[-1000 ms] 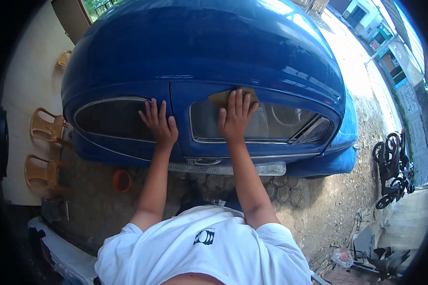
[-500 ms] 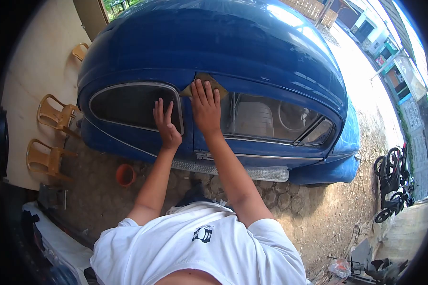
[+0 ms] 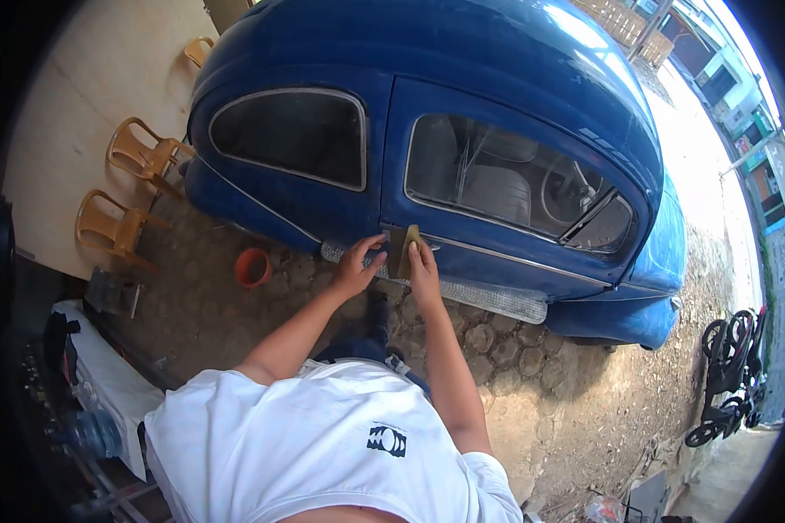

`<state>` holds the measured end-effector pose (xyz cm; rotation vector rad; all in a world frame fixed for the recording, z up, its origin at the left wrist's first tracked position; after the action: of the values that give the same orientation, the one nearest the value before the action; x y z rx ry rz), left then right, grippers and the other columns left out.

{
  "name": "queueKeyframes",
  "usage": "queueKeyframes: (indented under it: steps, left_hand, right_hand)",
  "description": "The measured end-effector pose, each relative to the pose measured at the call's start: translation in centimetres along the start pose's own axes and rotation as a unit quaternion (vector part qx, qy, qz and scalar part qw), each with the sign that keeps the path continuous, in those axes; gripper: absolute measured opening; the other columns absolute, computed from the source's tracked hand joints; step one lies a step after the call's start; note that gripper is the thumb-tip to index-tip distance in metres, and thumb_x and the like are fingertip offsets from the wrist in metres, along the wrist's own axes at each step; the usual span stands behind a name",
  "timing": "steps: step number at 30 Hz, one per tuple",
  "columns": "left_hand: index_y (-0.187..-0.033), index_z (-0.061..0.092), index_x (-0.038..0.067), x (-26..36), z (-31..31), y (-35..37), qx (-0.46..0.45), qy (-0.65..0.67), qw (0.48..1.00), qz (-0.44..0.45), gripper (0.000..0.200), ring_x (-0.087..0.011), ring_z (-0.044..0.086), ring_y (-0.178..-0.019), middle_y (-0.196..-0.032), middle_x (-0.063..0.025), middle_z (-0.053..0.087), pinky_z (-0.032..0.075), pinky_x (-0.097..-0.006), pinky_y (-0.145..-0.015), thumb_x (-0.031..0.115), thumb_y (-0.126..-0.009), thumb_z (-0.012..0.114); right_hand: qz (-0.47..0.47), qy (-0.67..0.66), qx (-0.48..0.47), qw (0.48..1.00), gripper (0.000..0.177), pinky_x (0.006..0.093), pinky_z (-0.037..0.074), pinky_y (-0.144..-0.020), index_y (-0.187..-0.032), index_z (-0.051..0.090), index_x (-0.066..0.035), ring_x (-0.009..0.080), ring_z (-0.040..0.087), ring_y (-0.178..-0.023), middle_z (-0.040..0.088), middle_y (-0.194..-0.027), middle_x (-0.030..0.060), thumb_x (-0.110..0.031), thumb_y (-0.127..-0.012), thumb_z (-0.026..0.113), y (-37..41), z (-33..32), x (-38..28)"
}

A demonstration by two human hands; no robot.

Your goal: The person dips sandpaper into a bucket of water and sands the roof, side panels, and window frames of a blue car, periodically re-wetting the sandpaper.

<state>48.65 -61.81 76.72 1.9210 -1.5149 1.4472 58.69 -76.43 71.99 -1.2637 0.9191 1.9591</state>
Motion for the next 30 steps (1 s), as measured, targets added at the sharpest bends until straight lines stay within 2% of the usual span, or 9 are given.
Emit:
queueKeyframes:
  steps: [2, 4, 7, 13, 16, 18, 23, 27, 30]
  left_hand:
    - [-0.141, 0.064, 0.004, -0.2, 1.2, 2.6, -0.018, 0.011, 0.999, -0.033, 0.048, -0.0276, 0.074, -0.111, -0.127, -0.0163, 0.073, 0.057, -0.0393, -0.095, 0.031, -0.103, 0.074]
    - [-0.141, 0.064, 0.004, -1.0, 2.4, 4.6, -0.044, 0.076, 0.992, -0.092, 0.049, -0.0252, 0.075, -0.108, -0.125, -0.0157, 0.073, 0.057, -0.0381, -0.093, 0.031, -0.101, 0.076]
    - [-0.147, 0.059, 0.006, -1.4, 3.3, 6.6, -0.061, 0.079, 0.99, -0.101, 0.055, -0.0171, 0.073, -0.107, -0.124, -0.0114, 0.072, 0.055, -0.0347, -0.097, 0.025, -0.101, 0.079]
    - [-0.157, 0.048, 0.004, -2.6, 0.9, 10.2, 0.039, 0.152, 0.976, -0.153, 0.079, -0.0132, 0.068, -0.094, -0.104, -0.0056, 0.069, 0.056, -0.0312, -0.086, 0.027, -0.093, 0.088]
    - [-0.159, 0.043, 0.0, -4.5, -0.9, 11.2, 0.011, 0.208, 0.954, -0.215, 0.08, -0.0144, 0.07, -0.104, -0.117, -0.0101, 0.071, 0.056, -0.0305, -0.093, 0.018, -0.094, 0.086]
    - [-0.146, 0.056, -0.001, -4.5, -3.1, 11.7, 0.045, 0.249, 0.938, -0.238, 0.063, -0.0144, 0.071, -0.104, -0.114, -0.0075, 0.074, 0.057, -0.0304, -0.093, 0.015, -0.093, 0.086]
    - [-0.122, 0.072, 0.001, -6.1, -9.0, 13.4, 0.073, 0.267, 0.915, -0.293, 0.035, -0.0139, 0.072, -0.101, -0.114, -0.006, 0.076, 0.057, -0.03, -0.094, 0.012, -0.092, 0.087]
    - [-0.118, 0.073, 0.001, -8.8, -15.4, 15.4, 0.119, 0.266, 0.911, -0.292, 0.031, -0.0127, 0.072, -0.096, -0.109, -0.0054, 0.077, 0.057, -0.0289, -0.091, 0.013, -0.092, 0.086]
    - [-0.115, 0.074, 0.002, -10.9, -21.5, 18.2, 0.152, 0.264, 0.901, -0.309, 0.029, -0.0113, 0.072, -0.093, -0.103, -0.0038, 0.078, 0.058, -0.0285, -0.087, 0.012, -0.092, 0.087]
  right_hand:
    - [0.057, -0.015, 0.059, 0.996, 0.049, 0.0294, 0.043, -0.109, -0.151, 0.056, -0.004, 0.0119, 0.057, -0.129, 0.065, -0.139, 0.003, -0.038, -0.115, 0.054, 3.6, -0.9, -0.1]
    - [0.054, -0.058, 0.026, 0.997, 0.052, 0.0293, 0.041, -0.111, -0.151, 0.055, -0.006, 0.0134, 0.057, -0.13, 0.064, -0.141, 0.0037, -0.043, -0.115, 0.051, 5.5, -0.6, 0.2]
    - [0.058, -0.085, 0.027, 0.994, 0.054, 0.0318, 0.042, -0.112, -0.151, 0.055, -0.007, 0.0152, 0.058, -0.131, 0.064, -0.142, 0.0044, -0.047, -0.115, 0.05, 7.7, -1.3, 1.2]
    - [0.106, -0.222, -0.04, 0.969, 0.057, 0.0342, 0.042, -0.114, -0.149, 0.058, -0.01, 0.016, 0.059, -0.132, 0.065, -0.143, 0.0044, -0.054, -0.113, 0.05, 10.3, 1.5, 3.8]
    - [0.108, -0.193, -0.049, 0.974, 0.055, 0.0323, 0.042, -0.112, -0.144, 0.061, -0.009, 0.0144, 0.059, -0.129, 0.067, -0.137, 0.0029, -0.052, -0.112, 0.054, 10.8, 3.5, 3.2]
    - [0.102, -0.108, -0.02, 0.989, 0.051, 0.0304, 0.044, -0.108, -0.14, 0.062, -0.006, 0.0126, 0.06, -0.126, 0.069, -0.131, 0.0028, -0.048, -0.111, 0.06, 11.3, 4.9, 2.2]
    - [0.016, 0.072, -0.104, 0.992, 0.031, 0.0257, 0.049, -0.094, -0.127, 0.071, -0.001, 0.0079, 0.064, -0.107, 0.075, -0.113, 0.0003, -0.024, -0.107, 0.071, 8.8, 9.7, 2.9]
    - [-0.016, 0.103, -0.159, 0.982, 0.026, 0.0256, 0.052, -0.087, -0.123, 0.073, 0.001, 0.0067, 0.066, -0.097, 0.077, -0.107, 0.001, -0.019, -0.108, 0.069, 7.4, 16.0, 5.1]
    - [0.04, 0.097, -0.226, 0.969, 0.025, 0.0259, 0.053, -0.085, -0.122, 0.075, 0.001, 0.0063, 0.067, -0.095, 0.078, -0.108, 0.0014, -0.019, -0.108, 0.069, 7.4, 22.2, 8.2]
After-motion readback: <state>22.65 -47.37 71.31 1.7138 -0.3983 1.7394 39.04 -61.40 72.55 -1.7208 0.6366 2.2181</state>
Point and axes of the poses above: each hand's wrist, its own y-axis away from the middle knuckle, its own z-axis out of the palm, x = y × z, the point moved 10 cm from there along -y, towards the middle knuckle
